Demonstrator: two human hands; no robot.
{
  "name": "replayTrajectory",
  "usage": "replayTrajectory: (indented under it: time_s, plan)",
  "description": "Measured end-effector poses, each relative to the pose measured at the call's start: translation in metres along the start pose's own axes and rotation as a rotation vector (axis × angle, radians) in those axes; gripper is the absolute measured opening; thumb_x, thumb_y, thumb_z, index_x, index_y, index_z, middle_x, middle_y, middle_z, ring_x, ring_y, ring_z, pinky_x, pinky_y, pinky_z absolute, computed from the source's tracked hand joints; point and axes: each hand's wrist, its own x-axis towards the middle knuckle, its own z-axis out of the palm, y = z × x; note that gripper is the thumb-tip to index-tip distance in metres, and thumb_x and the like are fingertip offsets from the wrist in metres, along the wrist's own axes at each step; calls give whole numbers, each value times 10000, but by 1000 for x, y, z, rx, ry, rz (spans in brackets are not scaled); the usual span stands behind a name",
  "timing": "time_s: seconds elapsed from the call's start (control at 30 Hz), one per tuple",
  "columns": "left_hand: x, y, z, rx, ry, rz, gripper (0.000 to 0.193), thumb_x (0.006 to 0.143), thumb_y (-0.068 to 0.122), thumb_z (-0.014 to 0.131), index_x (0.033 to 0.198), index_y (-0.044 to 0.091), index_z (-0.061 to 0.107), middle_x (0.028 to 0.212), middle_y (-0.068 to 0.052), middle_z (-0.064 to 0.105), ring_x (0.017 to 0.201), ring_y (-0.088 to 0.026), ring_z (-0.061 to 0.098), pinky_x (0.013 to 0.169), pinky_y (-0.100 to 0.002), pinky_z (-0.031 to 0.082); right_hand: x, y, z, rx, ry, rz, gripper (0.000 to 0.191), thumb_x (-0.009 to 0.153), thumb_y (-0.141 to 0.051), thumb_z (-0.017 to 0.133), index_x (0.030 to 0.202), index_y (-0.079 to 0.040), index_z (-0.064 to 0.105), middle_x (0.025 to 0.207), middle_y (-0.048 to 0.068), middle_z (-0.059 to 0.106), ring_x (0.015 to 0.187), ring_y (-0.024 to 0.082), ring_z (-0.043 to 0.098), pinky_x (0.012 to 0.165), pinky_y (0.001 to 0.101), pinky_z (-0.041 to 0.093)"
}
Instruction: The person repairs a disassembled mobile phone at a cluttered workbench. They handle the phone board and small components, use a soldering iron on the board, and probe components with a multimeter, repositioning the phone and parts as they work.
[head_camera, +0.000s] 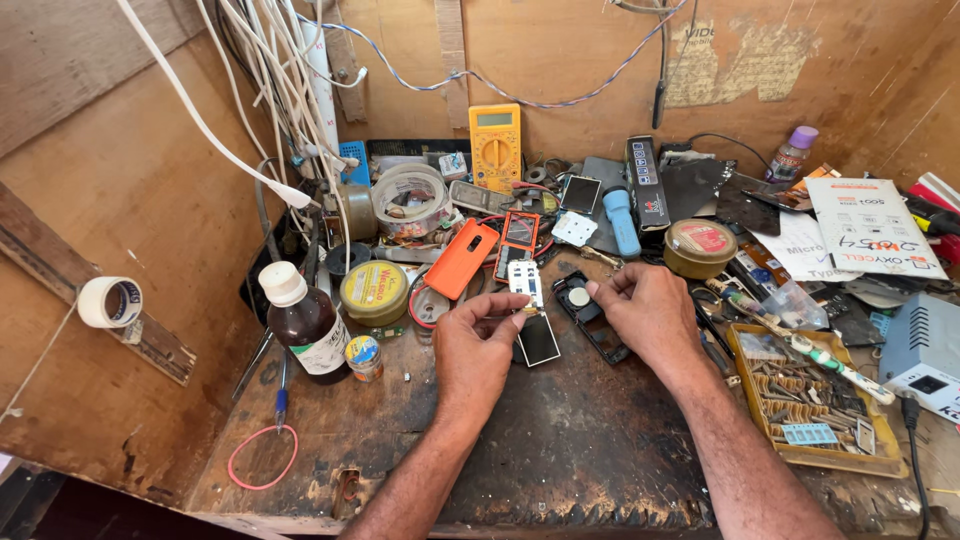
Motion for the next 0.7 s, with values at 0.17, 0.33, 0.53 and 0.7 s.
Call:
replayTrajectory:
  time_s: [0.17,0.33,0.53,0.7]
  plan:
    - [7,-10,-2,-101,-11,11,211,843,-11,730,1034,34,808,935,-32,809,761,-59,704,705,-230,571,0,0,1,21,33,-14,333,864,-352,788,880,-19,785,711,116,756,637,223,715,650,391,540]
    - [11,-16,-7,-131,40,-7,226,845,-13,732,1053,31,807,931,-48,807,761,-63,699,706,-231,567,0,1,2,54,77,-18,324,880,-333,776,917,-11,781,720,127,755,634,218,711,647,385,537]
    - [12,-15,-12,-175,63,-26,232,852,-9,725,1070,18,800,929,-54,800,749,-62,693,691,-227,564,3,0,4,122,105,-18,286,893,-295,771,936,-12,778,736,106,754,646,181,696,632,365,533]
    - [11,-13,-14,-272,71,-71,250,856,-12,724,1096,1,791,917,-51,790,725,-59,665,656,-227,544,1,-1,4,159,127,-75,238,915,-263,764,935,-26,770,724,76,738,632,146,658,612,344,522]
